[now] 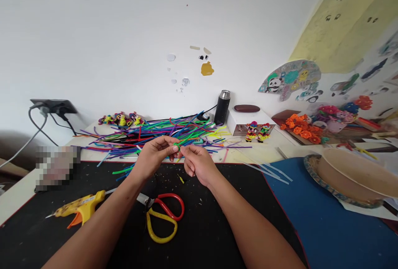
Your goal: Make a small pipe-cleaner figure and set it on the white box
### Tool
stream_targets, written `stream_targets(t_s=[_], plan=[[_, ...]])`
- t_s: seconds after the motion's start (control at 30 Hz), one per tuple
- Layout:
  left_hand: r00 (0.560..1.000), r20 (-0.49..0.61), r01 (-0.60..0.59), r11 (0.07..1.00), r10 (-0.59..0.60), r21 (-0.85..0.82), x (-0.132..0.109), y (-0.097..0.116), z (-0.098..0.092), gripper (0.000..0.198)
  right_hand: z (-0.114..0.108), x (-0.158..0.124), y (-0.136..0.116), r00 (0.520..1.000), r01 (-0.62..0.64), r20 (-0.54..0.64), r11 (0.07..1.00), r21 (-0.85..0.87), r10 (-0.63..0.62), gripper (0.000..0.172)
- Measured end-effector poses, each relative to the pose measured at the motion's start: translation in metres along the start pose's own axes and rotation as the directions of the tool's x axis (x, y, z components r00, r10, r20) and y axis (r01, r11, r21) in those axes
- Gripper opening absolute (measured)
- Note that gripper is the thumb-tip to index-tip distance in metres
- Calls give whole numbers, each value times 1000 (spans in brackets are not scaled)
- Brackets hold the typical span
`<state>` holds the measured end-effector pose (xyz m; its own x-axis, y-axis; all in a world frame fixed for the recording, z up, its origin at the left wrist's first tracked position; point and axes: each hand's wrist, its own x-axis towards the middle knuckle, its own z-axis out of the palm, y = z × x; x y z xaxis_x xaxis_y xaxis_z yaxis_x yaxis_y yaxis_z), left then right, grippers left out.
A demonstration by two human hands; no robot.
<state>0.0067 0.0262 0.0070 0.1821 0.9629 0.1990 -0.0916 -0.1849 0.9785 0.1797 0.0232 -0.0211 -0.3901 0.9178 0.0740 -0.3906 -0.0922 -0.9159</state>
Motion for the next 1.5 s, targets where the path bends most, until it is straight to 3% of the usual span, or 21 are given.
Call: stream_targets(t_s=[0.43, 0.8, 1.07, 1.5], plan=[[998, -54, -31, 997, 35, 64, 0, 1, 2, 26, 2, -1, -2, 1000, 9, 8, 1000, -18, -9, 44], [997, -59, -51, 998, 53, 40, -1, 3, 0, 26, 0, -2, -6, 987, -132, 115, 980, 147, 115, 48], [999, -33, -8, 1000, 7, -30, -2, 3, -4, 30, -1, -6, -7, 964, -198, 216, 959, 204, 154, 43], [993, 120, 42, 990, -25, -137, -5, 16, -5, 32, 4, -11, -10, 932, -236, 323, 951, 201, 163, 44]])
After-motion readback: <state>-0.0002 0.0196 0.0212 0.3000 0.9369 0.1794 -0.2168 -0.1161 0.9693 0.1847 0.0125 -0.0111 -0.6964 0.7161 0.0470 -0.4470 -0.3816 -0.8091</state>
